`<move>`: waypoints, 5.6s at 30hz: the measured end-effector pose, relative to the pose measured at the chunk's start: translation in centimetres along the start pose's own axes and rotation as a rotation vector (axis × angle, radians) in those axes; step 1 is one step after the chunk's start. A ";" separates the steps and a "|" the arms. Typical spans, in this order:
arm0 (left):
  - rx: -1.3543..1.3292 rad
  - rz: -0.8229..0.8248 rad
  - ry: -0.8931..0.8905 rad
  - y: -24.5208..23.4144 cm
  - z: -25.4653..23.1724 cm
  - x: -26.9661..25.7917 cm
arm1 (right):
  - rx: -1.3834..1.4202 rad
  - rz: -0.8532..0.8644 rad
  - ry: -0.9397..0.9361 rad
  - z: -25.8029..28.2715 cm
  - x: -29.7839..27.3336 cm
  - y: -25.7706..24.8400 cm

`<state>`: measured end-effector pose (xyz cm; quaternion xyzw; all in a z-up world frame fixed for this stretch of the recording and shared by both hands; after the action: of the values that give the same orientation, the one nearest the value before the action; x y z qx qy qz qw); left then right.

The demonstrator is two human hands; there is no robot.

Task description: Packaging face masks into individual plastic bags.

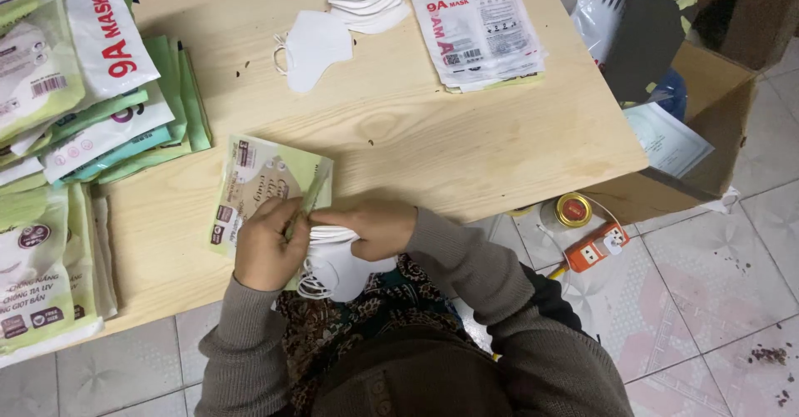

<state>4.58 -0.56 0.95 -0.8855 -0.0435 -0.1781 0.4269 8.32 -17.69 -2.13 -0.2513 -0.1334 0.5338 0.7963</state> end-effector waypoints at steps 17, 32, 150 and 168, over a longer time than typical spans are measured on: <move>0.288 -0.307 -0.006 -2.1 3.9 -2.0 | -0.089 -0.009 -0.065 -0.6 0.0 0.9; -0.266 -0.316 -0.121 2.9 4.4 -0.1 | 1.054 -0.802 -0.048 -6.6 -2.6 -1.9; -1.090 -0.448 -0.775 -2.5 2.0 -3.0 | 1.071 -0.521 0.145 -6.9 1.1 3.1; -1.056 -0.500 -0.703 -1.8 8.8 -8.6 | 0.885 -0.656 0.122 -3.8 4.1 0.5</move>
<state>-1.38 8.05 -5.74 -0.9438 -0.2900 0.0295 -0.1561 11.41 -14.73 -5.79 0.1315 0.0787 0.2473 0.9567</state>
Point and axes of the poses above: each hand's wrist, its own x-axis towards the middle knuckle, its own y-axis out of the palm, z = x × y, the point moved 5 cm from there along x, towards the middle knuckle, and after that the axes turned 2 degrees about -y, right-handed, at the moved point
